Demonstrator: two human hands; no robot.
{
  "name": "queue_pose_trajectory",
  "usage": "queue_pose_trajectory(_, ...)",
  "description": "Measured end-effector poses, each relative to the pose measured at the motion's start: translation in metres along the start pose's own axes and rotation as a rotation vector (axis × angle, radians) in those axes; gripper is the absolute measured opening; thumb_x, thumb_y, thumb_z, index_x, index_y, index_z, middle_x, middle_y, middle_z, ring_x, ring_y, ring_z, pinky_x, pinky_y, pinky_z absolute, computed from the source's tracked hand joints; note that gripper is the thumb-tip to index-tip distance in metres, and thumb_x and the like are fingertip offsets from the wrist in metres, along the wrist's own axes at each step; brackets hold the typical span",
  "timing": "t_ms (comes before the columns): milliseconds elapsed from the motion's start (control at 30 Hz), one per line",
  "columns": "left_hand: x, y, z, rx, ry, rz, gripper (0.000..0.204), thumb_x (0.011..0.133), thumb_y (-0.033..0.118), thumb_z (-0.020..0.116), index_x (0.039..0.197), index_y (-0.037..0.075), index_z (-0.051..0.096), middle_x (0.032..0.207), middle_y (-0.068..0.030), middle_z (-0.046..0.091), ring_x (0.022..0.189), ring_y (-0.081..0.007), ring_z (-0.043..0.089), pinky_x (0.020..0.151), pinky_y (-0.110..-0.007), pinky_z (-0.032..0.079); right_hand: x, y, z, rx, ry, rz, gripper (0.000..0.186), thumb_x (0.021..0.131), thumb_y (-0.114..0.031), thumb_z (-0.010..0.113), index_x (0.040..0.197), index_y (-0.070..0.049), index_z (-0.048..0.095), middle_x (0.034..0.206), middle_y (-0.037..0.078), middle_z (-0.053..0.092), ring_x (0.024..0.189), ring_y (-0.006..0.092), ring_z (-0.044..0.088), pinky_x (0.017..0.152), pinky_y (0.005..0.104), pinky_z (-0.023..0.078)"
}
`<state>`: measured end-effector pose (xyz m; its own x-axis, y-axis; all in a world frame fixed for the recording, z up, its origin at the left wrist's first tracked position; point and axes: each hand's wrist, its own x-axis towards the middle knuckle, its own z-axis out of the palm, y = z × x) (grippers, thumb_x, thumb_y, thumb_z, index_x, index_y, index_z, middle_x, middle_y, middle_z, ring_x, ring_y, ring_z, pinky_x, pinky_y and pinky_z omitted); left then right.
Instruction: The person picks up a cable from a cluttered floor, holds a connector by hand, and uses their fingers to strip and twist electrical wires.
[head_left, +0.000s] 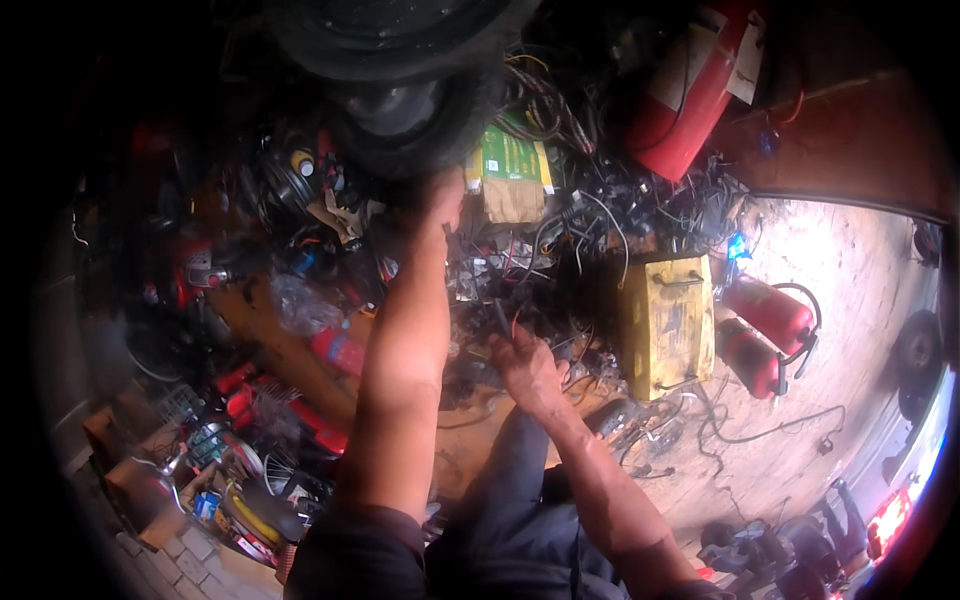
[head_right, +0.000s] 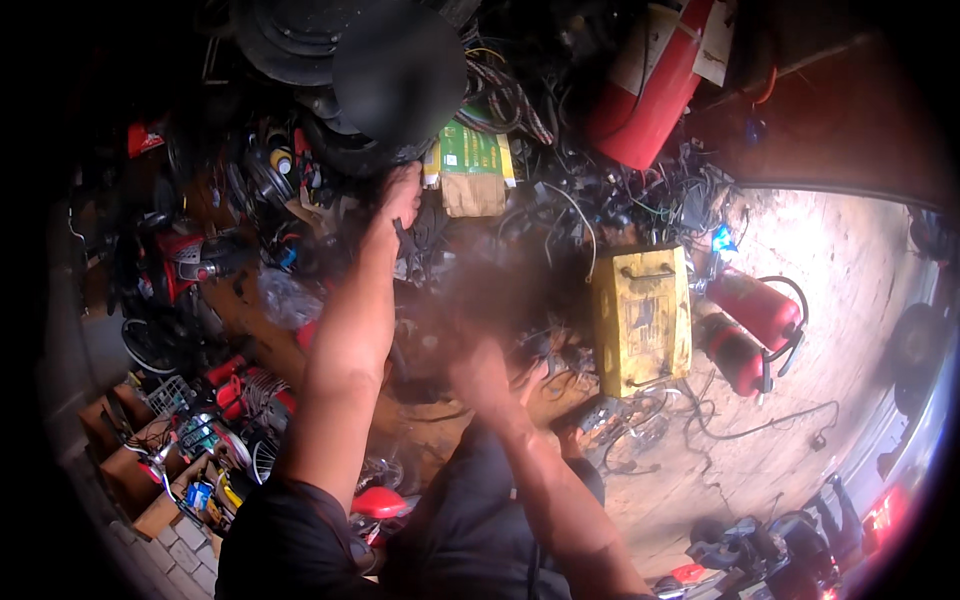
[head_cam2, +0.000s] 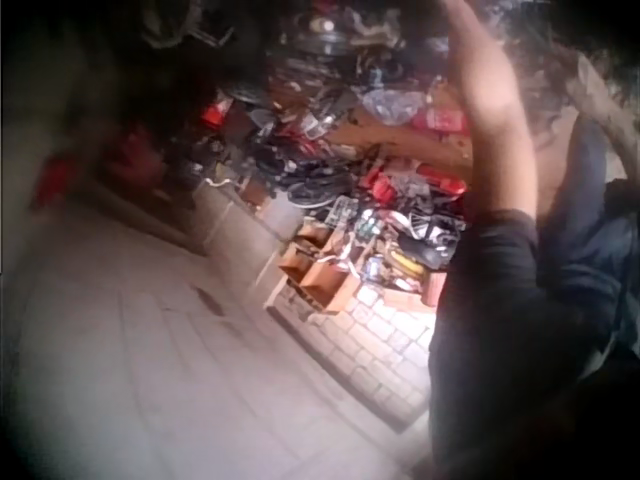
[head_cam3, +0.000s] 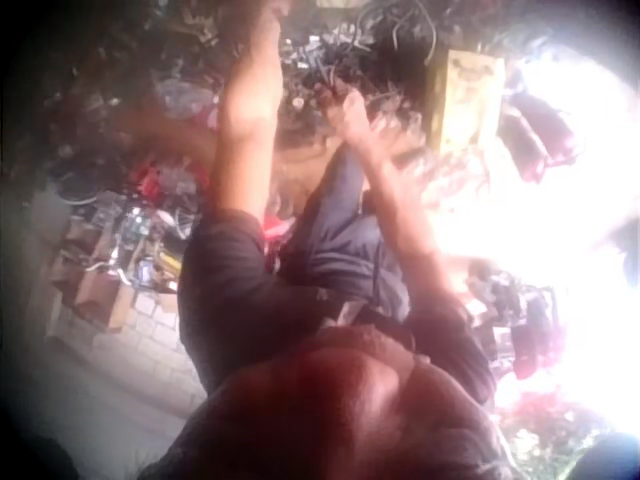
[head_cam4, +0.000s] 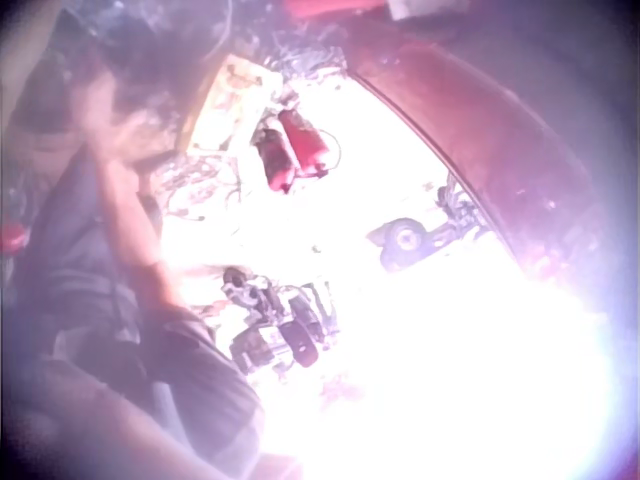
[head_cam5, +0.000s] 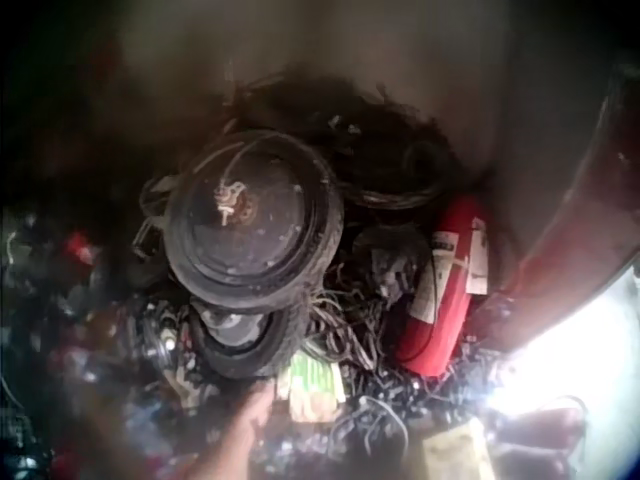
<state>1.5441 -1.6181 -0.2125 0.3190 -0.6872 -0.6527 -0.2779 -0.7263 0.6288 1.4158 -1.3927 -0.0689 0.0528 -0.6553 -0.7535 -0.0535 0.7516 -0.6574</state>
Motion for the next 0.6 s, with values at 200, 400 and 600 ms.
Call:
queue_pose_trajectory(200,-0.052,0.016,-0.005,-0.385,-0.197,-0.141,0.024,0.083,0.023,0.051,0.061,0.012,0.047,0.050,0.0002,0.039,0.040,-0.0133,0.038,0.037,-0.029,0.028,-0.032,0.016,-0.002,-0.196,-0.048,-0.289,0.031,0.089,-0.030,0.046,0.106,-0.006,0.057,0.092,0.015,0.060,0.088,0.0358,0.057,0.095,0.0585,0.017)
queue_pose_trajectory(400,-0.278,0.026,-0.055,0.408,-0.205,0.535,0.019,0.078,0.014,0.054,0.088,0.001,0.060,0.071,-0.0137,0.053,0.066,-0.0279,0.051,0.061,-0.040,0.039,-0.137,0.084,-0.002,-0.144,-0.287,-0.451,0.027,0.078,-0.012,0.058,0.103,-0.004,0.060,0.092,0.019,0.060,0.093,0.0359,0.056,0.080,0.0419,0.045)
queue_pose_trajectory(600,-0.452,0.032,-0.087,0.348,-0.741,1.092,0.014,0.079,0.007,0.054,0.088,0.000,0.061,0.076,-0.0101,0.056,0.073,-0.0292,0.058,0.064,-0.035,0.047,-0.173,0.118,-0.024,0.095,-0.092,-0.257,0.034,0.083,-0.021,0.059,0.111,-0.002,0.055,0.100,0.015,0.058,0.092,0.0251,0.055,0.082,0.0351,0.043)
